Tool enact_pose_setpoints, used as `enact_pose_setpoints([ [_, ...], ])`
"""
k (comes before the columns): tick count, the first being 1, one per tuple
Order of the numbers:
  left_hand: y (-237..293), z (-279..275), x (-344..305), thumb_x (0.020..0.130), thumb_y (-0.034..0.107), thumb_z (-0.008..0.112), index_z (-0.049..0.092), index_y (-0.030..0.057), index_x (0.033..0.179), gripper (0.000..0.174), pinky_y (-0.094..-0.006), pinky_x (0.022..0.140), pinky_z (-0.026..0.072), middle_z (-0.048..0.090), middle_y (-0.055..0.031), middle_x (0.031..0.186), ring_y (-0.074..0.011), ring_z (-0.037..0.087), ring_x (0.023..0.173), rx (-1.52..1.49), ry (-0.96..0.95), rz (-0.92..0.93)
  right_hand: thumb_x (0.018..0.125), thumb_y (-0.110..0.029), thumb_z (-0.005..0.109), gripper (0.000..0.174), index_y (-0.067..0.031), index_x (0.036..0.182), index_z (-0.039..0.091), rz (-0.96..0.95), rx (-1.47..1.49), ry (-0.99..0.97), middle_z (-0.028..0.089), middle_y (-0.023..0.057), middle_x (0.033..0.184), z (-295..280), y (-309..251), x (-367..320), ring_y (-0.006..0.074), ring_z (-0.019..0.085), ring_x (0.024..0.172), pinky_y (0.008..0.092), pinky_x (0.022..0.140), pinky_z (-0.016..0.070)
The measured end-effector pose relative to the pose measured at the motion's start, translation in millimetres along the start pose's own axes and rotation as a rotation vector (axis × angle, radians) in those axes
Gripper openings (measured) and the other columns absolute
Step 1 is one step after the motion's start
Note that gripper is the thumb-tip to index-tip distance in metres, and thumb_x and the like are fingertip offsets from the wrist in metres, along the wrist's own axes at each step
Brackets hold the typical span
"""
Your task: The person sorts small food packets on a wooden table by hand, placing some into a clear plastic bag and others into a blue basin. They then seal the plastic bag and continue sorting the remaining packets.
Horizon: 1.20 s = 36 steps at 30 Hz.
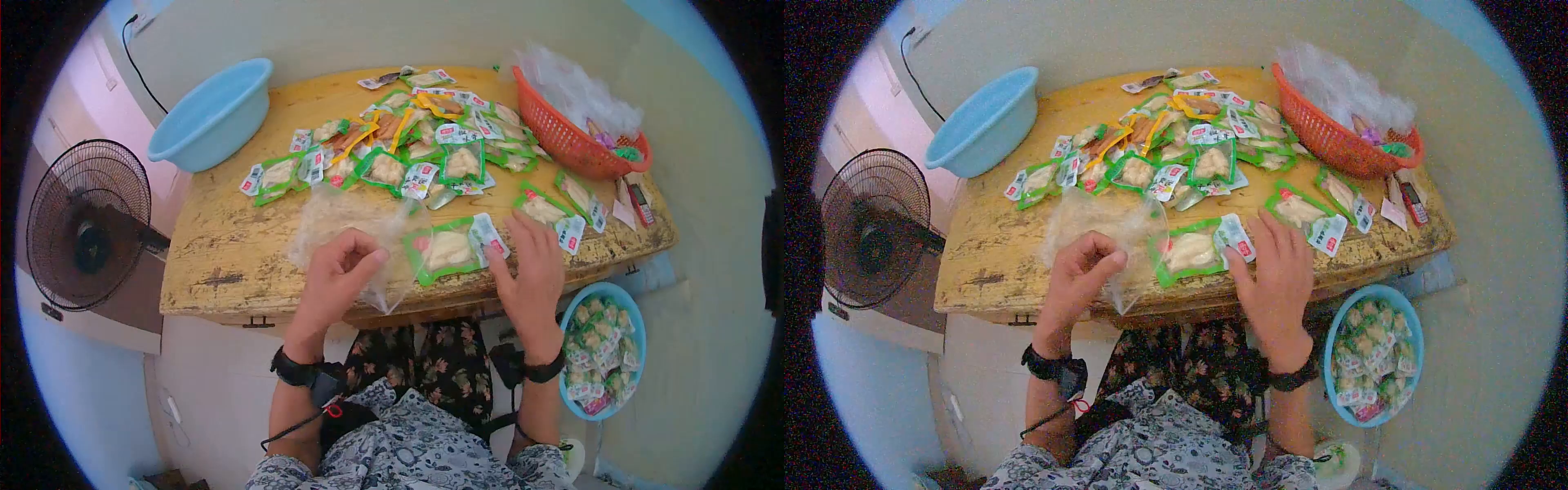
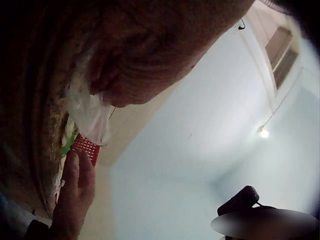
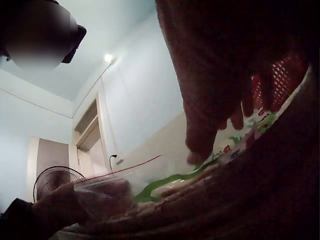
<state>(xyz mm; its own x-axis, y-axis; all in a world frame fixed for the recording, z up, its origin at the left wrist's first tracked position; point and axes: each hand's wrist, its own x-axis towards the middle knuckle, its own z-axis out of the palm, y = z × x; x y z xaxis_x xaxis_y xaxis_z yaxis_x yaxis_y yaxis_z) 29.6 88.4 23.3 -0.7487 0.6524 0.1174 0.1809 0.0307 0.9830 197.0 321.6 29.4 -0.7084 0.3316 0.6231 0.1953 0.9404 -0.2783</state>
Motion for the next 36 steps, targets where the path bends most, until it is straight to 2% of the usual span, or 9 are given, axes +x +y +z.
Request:
enact_pose_setpoints([
  [7,-4.6,4.3,-0.9,0.094,0.013,0.072,0.066,0.0041,0.096,0.01,-0.0222,0.069,0.047,0.063,0.0044,0.085,-0.0036,0.056,0.078,0.079,-0.014,0.07,0.078,-0.052,0.078,0.085,-0.0093,0.146,0.049,-0.253,-0.03,-0.319,0.055,0.0137,0.143,3.5,9.6,36.9,0.0367,0.047,0.135,0.0518,0.104,0.0428],
  [10,-0.7,4.7,-2.1,0.094,0.013,0.073,0.066,0.0035,0.096,0.012,-0.0221,0.069,0.0471,0.063,0.004,0.085,-0.0037,0.056,0.078,0.106,-0.009,0.083,0.075,-0.051,0.08,0.084,-0.0066,0.141,0.053,-0.178,0.1,-0.501,0.057,0.0154,0.14,-1.8,8.5,55.5,0.0367,0.05,0.133,0.0499,0.104,0.0437],
  [13,-3.8,4.5,0.8,0.094,0.014,0.073,0.066,0.0032,0.096,0.012,-0.0224,0.07,0.0473,0.063,0.0036,0.086,-0.0039,0.056,0.078,0.104,-0.006,0.093,0.075,-0.047,0.082,0.076,-0.0034,0.133,0.059,-0.077,0.092,-0.521,0.061,0.0175,0.133,-6.7,4.2,56.8,0.0387,0.055,0.126,0.0481,0.103,0.0453],
  [16,-2.9,4.4,-1.7,0.094,0.014,0.073,0.066,0.0032,0.096,0.013,-0.0227,0.07,0.0474,0.063,0.0037,0.086,-0.004,0.055,0.078,0.066,-0.01,0.094,0.075,-0.034,0.085,0.064,-0.0013,0.125,0.062,0.129,0.247,-0.324,0.068,0.0142,0.118,2.9,9.7,29.2,0.0323,0.065,0.107,0.0422,0.095,0.0508],
  [19,-1.7,4.8,-1.0,0.094,0.015,0.073,0.066,0.003,0.096,0.014,-0.0229,0.07,0.0473,0.062,0.0039,0.085,-0.0041,0.055,0.078,0.108,-0.003,0.083,0.08,-0.019,0.084,0.051,-0.0013,0.123,0.063,0.449,0.703,-0.261,0.069,0.0086,0.108,-1.9,14.3,9.1,0.02,0.067,0.094,0.0344,0.085,0.0539],
  [22,0.8,5.3,-1.9,0.095,0.016,0.072,0.066,0.0027,0.096,0.015,-0.023,0.07,0.0474,0.062,0.0037,0.085,-0.0043,0.055,0.079,0.114,-0.01,0.042,0.086,-0.008,0.078,0.038,-0.0021,0.121,0.063,0.712,0.926,-0.051,0.067,0.0046,0.103,-15.2,9.4,-10.4,0.0115,0.064,0.091,0.027,0.08,0.0529],
  [26,0.4,6.6,-2.0,0.095,0.017,0.072,0.066,0.0028,0.096,0.015,-0.0233,0.07,0.0475,0.063,0.0036,0.086,-0.0044,0.056,0.079,0.127,-0.006,0.056,0.092,-0.003,0.069,0.025,-0.0038,0.116,0.061,0.733,1.264,0.386,0.067,0.0042,0.102,-31.0,-4.1,-16.0,0.0112,0.064,0.092,0.0273,0.08,0.0525],
  [32,-3.8,10.9,-2.0,0.096,0.017,0.071,0.065,0.0037,0.097,0.014,-0.0236,0.07,0.0477,0.063,0.0038,0.086,-0.0041,0.056,0.078,0.137,0.019,0.083,0.096,-0.004,0.064,0.019,-0.0026,0.114,0.058,0.544,1.234,0.259,0.066,0.0036,0.103,-34.5,-49.9,-17.9,0.0105,0.063,0.091,0.0271,0.083,0.0506],
  [36,4.7,12.4,-10.1,0.097,0.016,0.07,0.064,0.0039,0.098,0.013,-0.0238,0.071,0.0479,0.063,0.0031,0.087,-0.0049,0.057,0.079,0.057,0.067,0.078,0.093,-0.008,0.072,0.016,-0.005,0.105,0.061,0.594,1.092,0.057,0.062,-0.0019,0.089,-20.0,-67.4,-17.8,0.0071,0.057,0.08,0.0244,0.072,0.0489],
])
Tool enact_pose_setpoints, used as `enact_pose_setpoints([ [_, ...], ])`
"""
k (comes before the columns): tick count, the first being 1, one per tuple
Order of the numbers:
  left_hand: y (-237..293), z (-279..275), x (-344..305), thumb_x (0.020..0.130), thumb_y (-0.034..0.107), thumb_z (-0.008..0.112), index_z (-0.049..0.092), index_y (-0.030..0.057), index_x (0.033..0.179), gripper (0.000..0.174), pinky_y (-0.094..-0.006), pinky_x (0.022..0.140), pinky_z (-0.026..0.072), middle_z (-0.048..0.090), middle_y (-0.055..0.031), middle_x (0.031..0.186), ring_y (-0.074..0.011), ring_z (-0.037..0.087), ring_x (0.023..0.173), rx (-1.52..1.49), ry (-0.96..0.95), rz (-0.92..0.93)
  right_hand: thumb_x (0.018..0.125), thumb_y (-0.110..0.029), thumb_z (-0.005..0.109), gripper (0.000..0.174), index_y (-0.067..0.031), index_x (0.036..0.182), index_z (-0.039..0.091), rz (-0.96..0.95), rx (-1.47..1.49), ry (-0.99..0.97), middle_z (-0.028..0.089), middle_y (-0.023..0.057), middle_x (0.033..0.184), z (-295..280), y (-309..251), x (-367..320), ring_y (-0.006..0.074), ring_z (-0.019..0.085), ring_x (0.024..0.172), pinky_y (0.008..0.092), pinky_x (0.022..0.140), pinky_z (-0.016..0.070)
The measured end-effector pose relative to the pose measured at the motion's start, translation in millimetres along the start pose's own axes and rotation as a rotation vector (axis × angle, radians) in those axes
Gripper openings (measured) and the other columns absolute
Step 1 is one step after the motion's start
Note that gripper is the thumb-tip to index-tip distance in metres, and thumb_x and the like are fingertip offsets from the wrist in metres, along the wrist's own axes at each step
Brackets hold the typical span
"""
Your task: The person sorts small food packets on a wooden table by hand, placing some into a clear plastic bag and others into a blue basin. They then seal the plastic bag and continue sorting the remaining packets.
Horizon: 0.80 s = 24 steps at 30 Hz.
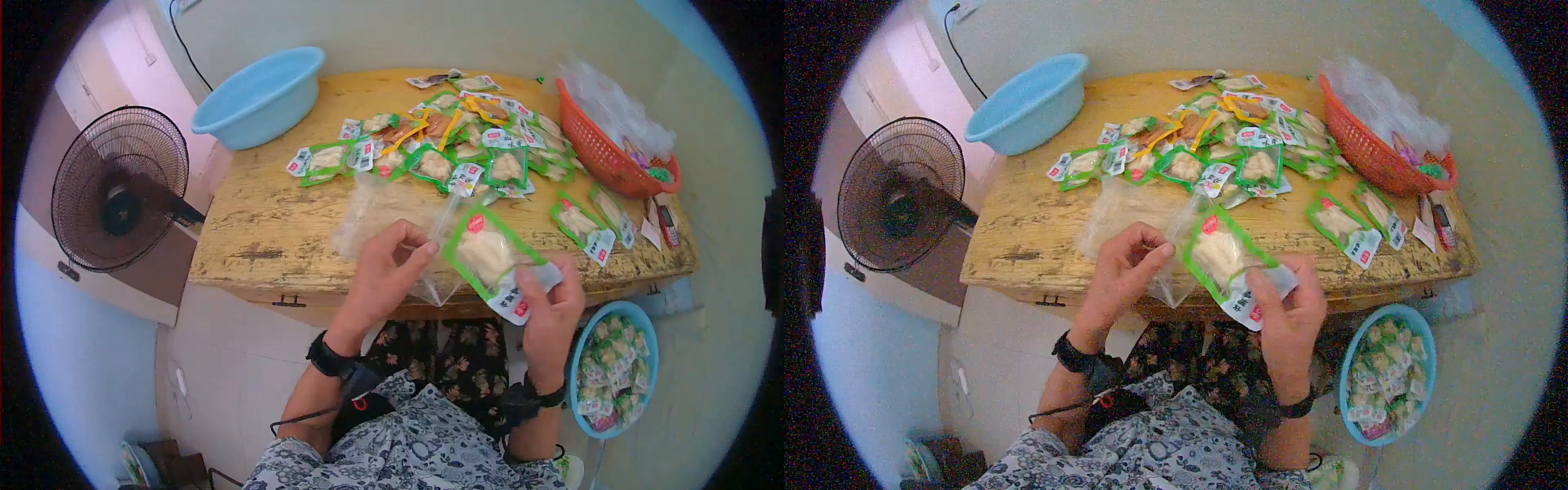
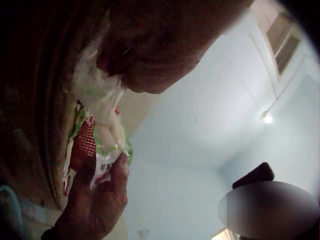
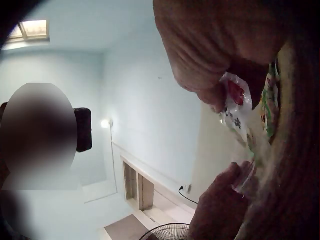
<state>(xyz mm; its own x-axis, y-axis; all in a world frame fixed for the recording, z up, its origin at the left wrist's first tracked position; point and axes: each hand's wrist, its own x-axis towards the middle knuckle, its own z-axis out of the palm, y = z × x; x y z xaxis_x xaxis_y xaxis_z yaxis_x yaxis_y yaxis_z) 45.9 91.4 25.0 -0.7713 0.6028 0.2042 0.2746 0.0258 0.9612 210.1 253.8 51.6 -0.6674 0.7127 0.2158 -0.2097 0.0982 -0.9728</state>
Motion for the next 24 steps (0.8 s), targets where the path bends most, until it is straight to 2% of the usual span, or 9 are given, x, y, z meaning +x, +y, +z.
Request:
enact_pose_setpoints([
  [3,9.9,0.0,-6.1,0.098,0.014,0.068,0.064,0.0035,0.098,0.011,-0.0248,0.077,0.0491,0.065,-0.0002,0.097,-0.0066,0.058,0.085,-0.058,0.063,0.007,0.092,-0.008,0.072,0.016,-0.0044,0.104,0.062,-0.079,-0.098,-0.109,0.062,-0.0027,0.087,2.9,12.0,-0.9,0.0063,0.057,0.078,0.0244,0.069,0.0485],
  [5,11.1,-0.4,-8.2,0.097,0.013,0.067,0.064,0.003,0.099,0.01,-0.0261,0.082,0.0497,0.065,-0.0036,0.105,-0.0081,0.059,0.092,-0.132,0.091,0.088,0.092,-0.008,0.072,0.017,-0.0042,0.105,0.062,-0.017,-0.065,-0.179,0.062,-0.0022,0.088,4.0,10.3,-2.0,0.0059,0.057,0.08,0.0242,0.07,0.0489],
  [8,23.7,-3.7,-9.8,0.096,0.011,0.065,0.062,0.0022,0.1,0.01,-0.0314,0.091,0.0498,0.064,-0.0105,0.12,-0.0149,0.061,0.105,0.019,0.057,0.254,0.091,-0.008,0.072,0.018,-0.0038,0.106,0.063,0.081,0.048,-0.22,0.064,-0.0013,0.09,6.7,7.5,1.9,0.0059,0.058,0.081,0.0244,0.071,0.0496],
  [11,31.6,3.9,-13.6,0.093,0.007,0.064,0.061,0.0017,0.101,0.01,-0.0385,0.096,0.047,0.064,-0.0162,0.122,-0.0262,0.06,0.11,0.031,0.062,0.382,0.092,-0.007,0.071,0.018,-0.0036,0.108,0.064,0.131,0.11,-0.217,0.065,-0.0009,0.092,16.5,12.5,10.8,0.0062,0.06,0.082,0.0246,0.071,0.0504],
  [14,35.8,11.4,-19.4,0.092,0.006,0.064,0.06,0.0019,0.102,0.011,-0.0424,0.099,0.0448,0.064,-0.018,0.124,-0.0332,0.059,0.11,0.133,0.051,0.448,0.093,-0.006,0.07,0.017,-0.0036,0.109,0.065,0.137,0.084,-0.237,0.066,-0.0009,0.091,36.6,27.5,12.1,0.0066,0.06,0.081,0.0254,0.071,0.0512],
  [16,39.0,12.8,-25.8,0.094,0.008,0.063,0.06,0.0027,0.101,0.009,-0.0425,0.103,0.0428,0.064,-0.0176,0.127,-0.0314,0.058,0.116,0.167,0.038,0.417,0.093,-0.003,0.068,0.015,-0.0031,0.108,0.067,0.162,0.049,-0.245,0.066,-0.0003,0.089,46.9,30.6,7.2,0.0071,0.061,0.08,0.026,0.071,0.0512],
  [17,40.7,13.6,-28.5,0.095,0.01,0.063,0.06,0.0031,0.1,0.009,-0.0425,0.105,0.0419,0.064,-0.0173,0.129,-0.0305,0.058,0.12,0.184,0.032,0.402,0.093,-0.003,0.068,0.014,-0.0025,0.107,0.067,0.101,-0.008,-0.217,0.067,-0.0001,0.089,50.6,31.7,5.1,0.0077,0.061,0.08,0.0263,0.07,0.0511],
  [19,44.7,16.4,-34.0,0.095,0.009,0.063,0.06,0.0029,0.1,0.009,-0.0433,0.104,0.0426,0.064,-0.0171,0.127,-0.0309,0.059,0.117,0.135,0.06,0.395,0.092,-0.002,0.067,0.013,-0.0014,0.106,0.067,-0.022,-0.12,-0.168,0.067,0.0004,0.088,56.3,35.5,2.3,0.0088,0.061,0.079,0.027,0.069,0.0509],
  [24,42.8,36.0,-39.9,0.092,0.008,0.067,0.06,0.003,0.1,0.012,-0.0438,0.098,0.0449,0.065,-0.0168,0.124,-0.0337,0.06,0.11,0.095,0.054,0.463,0.094,-0.006,0.063,0.011,-0.0008,0.103,0.066,-0.199,-0.149,-0.234,0.067,0.0007,0.088,52.7,49.6,-1.2,0.0109,0.061,0.078,0.029,0.067,0.0503],
])
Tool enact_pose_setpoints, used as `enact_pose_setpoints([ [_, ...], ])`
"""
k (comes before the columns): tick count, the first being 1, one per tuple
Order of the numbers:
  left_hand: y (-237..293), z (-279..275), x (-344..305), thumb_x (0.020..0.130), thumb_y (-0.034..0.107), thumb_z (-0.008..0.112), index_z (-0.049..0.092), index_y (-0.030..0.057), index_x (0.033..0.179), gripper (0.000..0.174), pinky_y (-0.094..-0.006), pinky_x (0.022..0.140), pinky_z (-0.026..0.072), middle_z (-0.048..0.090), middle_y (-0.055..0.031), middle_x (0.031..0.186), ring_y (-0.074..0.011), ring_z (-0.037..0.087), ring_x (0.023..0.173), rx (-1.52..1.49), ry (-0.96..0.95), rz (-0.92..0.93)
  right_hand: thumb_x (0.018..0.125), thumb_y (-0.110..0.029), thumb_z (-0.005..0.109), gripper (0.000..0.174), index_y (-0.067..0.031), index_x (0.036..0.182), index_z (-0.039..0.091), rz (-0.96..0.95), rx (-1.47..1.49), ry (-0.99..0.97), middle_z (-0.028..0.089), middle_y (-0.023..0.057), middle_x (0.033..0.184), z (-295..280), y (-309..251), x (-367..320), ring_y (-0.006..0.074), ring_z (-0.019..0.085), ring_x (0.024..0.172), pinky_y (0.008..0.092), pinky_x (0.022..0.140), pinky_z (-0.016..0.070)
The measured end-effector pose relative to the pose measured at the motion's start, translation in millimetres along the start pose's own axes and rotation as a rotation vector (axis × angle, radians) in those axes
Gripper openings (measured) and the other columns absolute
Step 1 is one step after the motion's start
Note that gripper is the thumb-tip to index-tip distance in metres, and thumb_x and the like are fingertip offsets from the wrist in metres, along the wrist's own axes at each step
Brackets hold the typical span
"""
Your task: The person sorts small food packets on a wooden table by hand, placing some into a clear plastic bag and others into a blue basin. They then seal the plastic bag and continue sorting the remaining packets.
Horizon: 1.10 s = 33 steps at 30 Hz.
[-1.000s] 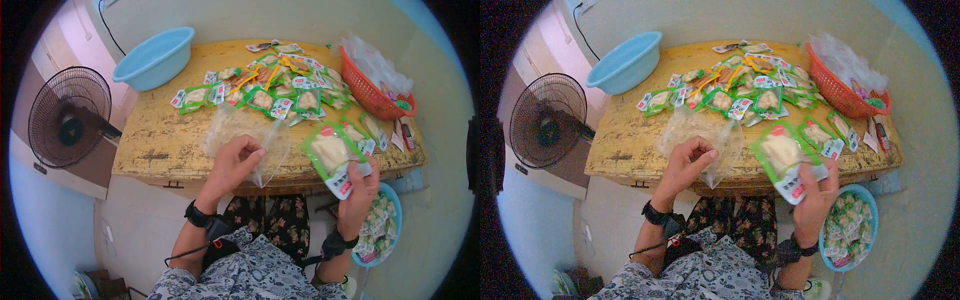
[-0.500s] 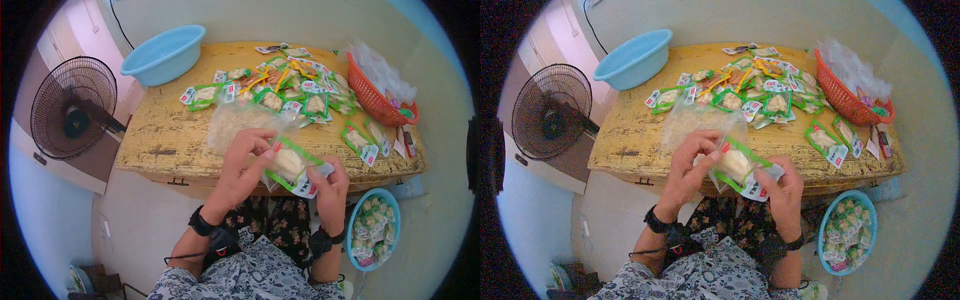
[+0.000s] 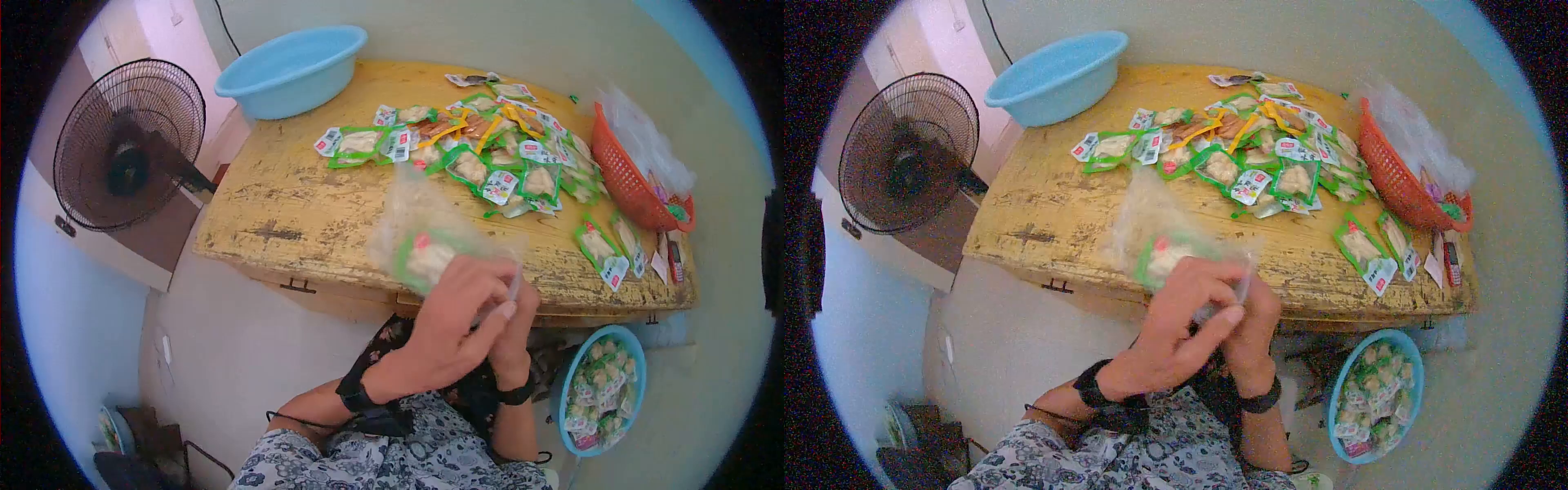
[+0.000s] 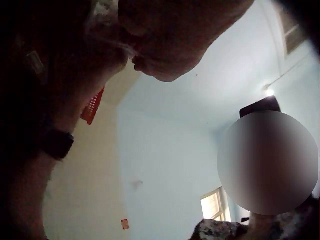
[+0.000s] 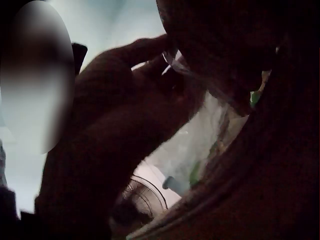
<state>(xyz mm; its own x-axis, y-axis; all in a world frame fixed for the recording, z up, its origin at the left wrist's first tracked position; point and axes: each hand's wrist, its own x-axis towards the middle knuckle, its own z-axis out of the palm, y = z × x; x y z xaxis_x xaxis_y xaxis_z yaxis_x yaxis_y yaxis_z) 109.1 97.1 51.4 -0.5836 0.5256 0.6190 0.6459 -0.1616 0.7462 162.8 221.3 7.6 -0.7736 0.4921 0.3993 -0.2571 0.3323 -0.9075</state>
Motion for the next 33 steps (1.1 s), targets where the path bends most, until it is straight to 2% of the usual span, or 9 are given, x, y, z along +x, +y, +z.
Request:
enact_pose_setpoints([
  [5,-0.6,1.2,8.7,0.087,0.007,0.071,0.062,0.0033,0.099,0.015,-0.043,0.092,0.0478,0.066,-0.0154,0.119,-0.0351,0.06,0.105,0.128,0.049,0.101,0.095,-0.007,0.059,0.016,-0.0016,0.108,0.065,0.047,-0.041,-0.037,0.07,0.0025,0.099,-8.9,1.6,9.4,0.0134,0.064,0.083,0.03,0.068,0.0508],
  [8,-3.1,-6.7,5.7,0.085,0.005,0.072,0.063,0.0029,0.096,0.014,-0.0427,0.088,0.0502,0.067,-0.014,0.113,-0.0341,0.061,0.101,0.255,0.077,0.078,0.094,-0.006,0.061,0.023,-0.0006,0.117,0.063,0.433,0.386,-0.035,0.07,0.0041,0.103,-12.7,-17.2,20.0,0.0154,0.066,0.09,0.0313,0.076,0.0529],
  [11,-5.9,-10.2,0.5,0.084,0.004,0.072,0.064,0.0026,0.094,0.013,-0.0416,0.083,0.0517,0.066,-0.0134,0.108,-0.0334,0.062,0.097,0.254,0.058,0.023,0.094,-0.005,0.06,0.029,-0.0006,0.123,0.061,0.239,0.119,-0.076,0.071,0.0048,0.104,-6.1,-1.2,17.3,0.0175,0.067,0.092,0.0348,0.078,0.055],
  [14,-4.3,-7.2,0.4,0.085,0.004,0.072,0.064,0.0022,0.095,0.014,-0.0412,0.082,0.0523,0.065,-0.014,0.106,-0.0334,0.062,0.096,0.18,0.019,0.032,0.096,-0.008,0.058,0.027,-0.0014,0.121,0.061,-0.191,-0.216,-0.075,0.071,0.0071,0.095,3.7,6.9,16.6,0.0221,0.069,0.083,0.0386,0.07,0.0549],
  [19,-10.5,-12.8,5.0,0.086,0.004,0.072,0.064,0.0013,0.099,0.015,-0.0396,0.082,0.0525,0.065,-0.0146,0.105,-0.0332,0.063,0.096,0.154,0.04,0.051,0.097,-0.016,0.057,0.028,-0.0023,0.122,0.06,-0.07,-0.321,-0.083,0.068,0.0138,0.084,12.1,-3.5,26.9,0.0278,0.071,0.079,0.0401,0.065,0.052],
  [26,-28.0,-39.4,0.2,0.093,0.006,0.068,0.064,0.0017,0.114,0.022,-0.0346,0.083,0.054,0.068,-0.0119,0.114,-0.0246,0.065,0.102,0.194,0.262,0.037,0.093,-0.017,0.069,0.039,-0.0003,0.126,0.058,-0.117,-0.279,0.048,0.071,0.0141,0.091,23.6,10.5,34.9,0.0212,0.07,0.081,0.0379,0.07,0.0533],
  [29,-29.3,-75.0,0.8,0.095,0.006,0.065,0.065,0.0021,0.115,0.021,-0.0331,0.082,0.0544,0.07,-0.0099,0.114,-0.0191,0.065,0.099,0.06,0.372,-0.118,0.089,-0.014,0.074,0.046,0.0014,0.13,0.057,-0.021,-0.249,0.016,0.071,0.0154,0.101,17.1,10.1,37.4,0.0189,0.069,0.085,0.0361,0.075,0.0544],
  [32,-28.8,-99.4,-22.5,0.095,0.008,0.066,0.066,0.0031,0.112,0.018,-0.0316,0.08,0.0548,0.071,-0.0089,0.107,-0.0155,0.067,0.093,-0.15,0.278,-0.346,0.09,-0.015,0.073,0.044,0.002,0.128,0.06,0.186,-0.337,-0.085,0.071,0.0178,0.104,11.3,-6.4,38.5,0.0221,0.069,0.089,0.0366,0.08,0.0547],
  [33,-26.3,-103.8,-30.5,0.094,0.009,0.067,0.066,0.0032,0.111,0.018,-0.0313,0.08,0.0549,0.071,-0.009,0.106,-0.0152,0.067,0.091,-0.218,0.234,-0.409,0.089,-0.016,0.073,0.042,0.002,0.126,0.061,0.086,-0.353,-0.054,0.072,0.0177,0.102,11.9,-1.3,38.5,0.0235,0.069,0.09,0.0372,0.081,0.0545],
])
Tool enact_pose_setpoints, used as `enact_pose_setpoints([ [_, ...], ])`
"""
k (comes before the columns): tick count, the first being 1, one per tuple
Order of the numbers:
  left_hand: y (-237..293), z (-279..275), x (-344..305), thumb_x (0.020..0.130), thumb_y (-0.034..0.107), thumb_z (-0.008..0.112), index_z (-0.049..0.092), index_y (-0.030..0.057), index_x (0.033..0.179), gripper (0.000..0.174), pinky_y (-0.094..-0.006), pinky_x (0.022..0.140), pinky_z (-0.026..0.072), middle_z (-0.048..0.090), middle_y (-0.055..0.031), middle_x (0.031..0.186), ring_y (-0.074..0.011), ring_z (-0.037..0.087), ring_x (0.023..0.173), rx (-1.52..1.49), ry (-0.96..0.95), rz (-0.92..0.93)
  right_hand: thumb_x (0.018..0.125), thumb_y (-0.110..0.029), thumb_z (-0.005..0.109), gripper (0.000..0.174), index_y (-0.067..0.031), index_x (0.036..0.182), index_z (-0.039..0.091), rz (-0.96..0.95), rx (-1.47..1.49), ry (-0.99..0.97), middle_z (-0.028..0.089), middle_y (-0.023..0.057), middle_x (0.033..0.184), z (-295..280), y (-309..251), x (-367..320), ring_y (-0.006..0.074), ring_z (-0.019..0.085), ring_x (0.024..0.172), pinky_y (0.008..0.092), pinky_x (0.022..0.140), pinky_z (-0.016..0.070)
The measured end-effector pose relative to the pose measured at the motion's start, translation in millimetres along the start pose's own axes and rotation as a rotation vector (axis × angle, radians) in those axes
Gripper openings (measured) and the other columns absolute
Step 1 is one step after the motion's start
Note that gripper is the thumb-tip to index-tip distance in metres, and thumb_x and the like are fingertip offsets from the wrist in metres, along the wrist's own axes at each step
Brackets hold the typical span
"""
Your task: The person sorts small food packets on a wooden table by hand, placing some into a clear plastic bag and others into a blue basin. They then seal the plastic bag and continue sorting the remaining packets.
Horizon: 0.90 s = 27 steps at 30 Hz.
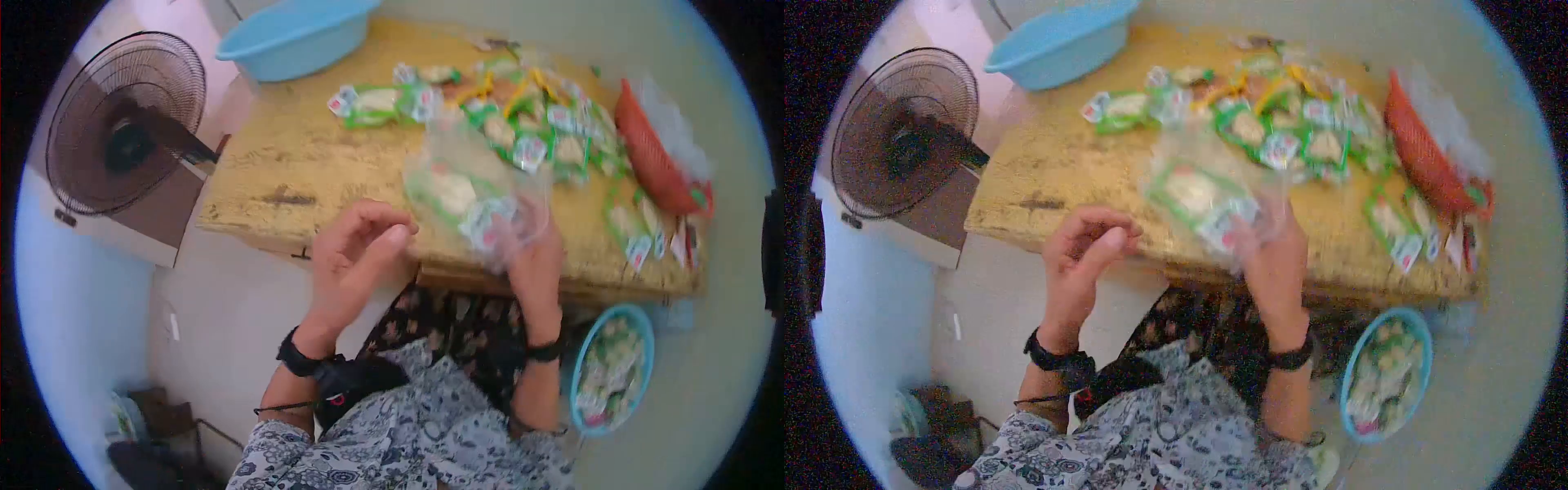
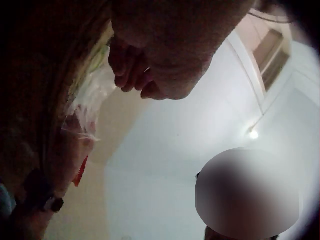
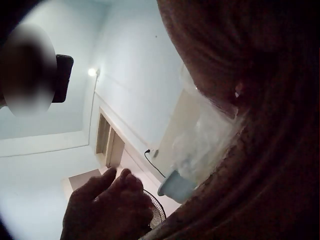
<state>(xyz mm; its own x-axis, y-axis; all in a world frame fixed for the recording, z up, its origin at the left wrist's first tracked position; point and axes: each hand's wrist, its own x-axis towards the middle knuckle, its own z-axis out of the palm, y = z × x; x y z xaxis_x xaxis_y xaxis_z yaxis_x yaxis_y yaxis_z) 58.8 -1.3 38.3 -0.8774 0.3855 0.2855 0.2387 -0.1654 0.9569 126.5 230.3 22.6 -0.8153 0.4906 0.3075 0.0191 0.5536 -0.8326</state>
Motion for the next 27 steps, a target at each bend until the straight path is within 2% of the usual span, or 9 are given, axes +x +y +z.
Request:
enact_pose_setpoints([
  [1,2.6,-4.7,-9.2,0.093,0.01,0.068,0.066,0.0033,0.11,0.018,-0.031,0.08,0.055,0.071,-0.0092,0.104,-0.015,0.067,0.089,-0.05,-0.045,-0.09,0.088,-0.016,0.073,0.041,0.0019,0.123,0.063,-0.08,-0.022,0.041,0.072,0.0175,0.1,3.6,7.3,0.1,0.0248,0.069,0.09,0.0379,0.082,0.0543],
  [2,4.8,-7.9,-20.1,0.092,0.011,0.069,0.066,0.0034,0.109,0.018,-0.0307,0.08,0.0552,0.071,-0.0093,0.102,-0.0147,0.067,0.087,-0.095,-0.083,-0.19,0.09,-0.015,0.072,0.04,0.0013,0.125,0.062,-0.07,-0.032,0.028,0.071,0.0137,0.103,3.7,11.3,-1.5,0.0203,0.068,0.093,0.035,0.083,0.0539],
  [3,6.9,-10.2,-27.7,0.092,0.014,0.071,0.066,0.0024,0.107,0.02,-0.0307,0.079,0.0552,0.071,-0.0102,0.102,-0.0154,0.067,0.086,-0.054,-0.148,-0.192,0.092,-0.015,0.071,0.04,0.0007,0.127,0.061,-0.06,-0.037,0.015,0.07,0.0098,0.107,1.8,12.7,-1.2,0.0158,0.066,0.095,0.0322,0.085,0.0536],
  [6,5.9,-21.0,-52.9,0.092,0.015,0.07,0.066,0.0017,0.108,0.021,-0.0297,0.075,0.0539,0.071,-0.0116,0.102,-0.017,0.068,0.087,0.185,-0.223,-0.175,0.093,-0.013,0.07,0.039,0.0013,0.128,0.061,-0.06,0.011,-0.025,0.07,0.0098,0.108,-3.1,19.7,1.8,0.016,0.067,0.096,0.0312,0.085,0.0532],
  [8,9.7,-21.5,-69.1,0.09,0.014,0.072,0.067,0.0004,0.107,0.023,-0.0302,0.073,0.0522,0.07,-0.0114,0.098,-0.0171,0.067,0.088,0.148,-0.246,-0.161,0.093,-0.012,0.069,0.038,0.0016,0.127,0.061,-0.062,0.057,-0.049,0.07,0.0098,0.108,-4.5,24.4,2.0,0.0159,0.067,0.097,0.0307,0.086,0.0528],
  [15,86.2,-44.6,-44.3,0.087,0.023,0.076,0.069,-0.0017,0.104,0.031,-0.0336,0.075,0.0516,0.072,-0.0127,0.1,-0.0198,0.067,0.086,0.003,-0.658,0.384,0.092,-0.011,0.07,0.037,0.0017,0.125,0.061,-0.121,0.125,-0.059,0.069,0.0084,0.11,-2.4,33.9,3.7,0.0158,0.065,0.095,0.031,0.084,0.0528],
  [18,124.7,-26.2,-16.8,0.087,0.023,0.075,0.069,-0.002,0.104,0.031,-0.034,0.076,0.0516,0.072,-0.013,0.101,-0.0202,0.066,0.088,0.114,-0.681,0.658,0.091,-0.015,0.071,0.036,0.0009,0.123,0.062,-0.21,0.07,-0.003,0.069,0.0075,0.102,2.0,44.9,8.0,0.0147,0.064,0.09,0.0313,0.082,0.0531],
  [21,150.9,3.3,4.7,0.088,0.023,0.074,0.069,-0.0022,0.105,0.031,-0.0343,0.077,0.0517,0.072,-0.0133,0.102,-0.0207,0.066,0.089,0.22,-0.675,0.855,0.09,-0.018,0.071,0.036,-0.0013,0.121,0.064,-0.25,0.041,0.033,0.068,0.0106,0.087,-0.9,34.3,6.4,0.0169,0.065,0.077,0.0339,0.071,0.0537],
  [27,158.7,48.9,29.5,0.089,0.022,0.072,0.068,-0.0027,0.107,0.031,-0.0351,0.08,0.0517,0.071,-0.0138,0.104,-0.0217,0.066,0.092,0.299,-0.625,0.978,0.089,-0.017,0.067,0.035,-0.0018,0.121,0.065,-0.183,0.03,0.054,0.065,0.0118,0.072,5.2,39.3,8.5,0.0202,0.064,0.063,0.0363,0.059,0.051],
])
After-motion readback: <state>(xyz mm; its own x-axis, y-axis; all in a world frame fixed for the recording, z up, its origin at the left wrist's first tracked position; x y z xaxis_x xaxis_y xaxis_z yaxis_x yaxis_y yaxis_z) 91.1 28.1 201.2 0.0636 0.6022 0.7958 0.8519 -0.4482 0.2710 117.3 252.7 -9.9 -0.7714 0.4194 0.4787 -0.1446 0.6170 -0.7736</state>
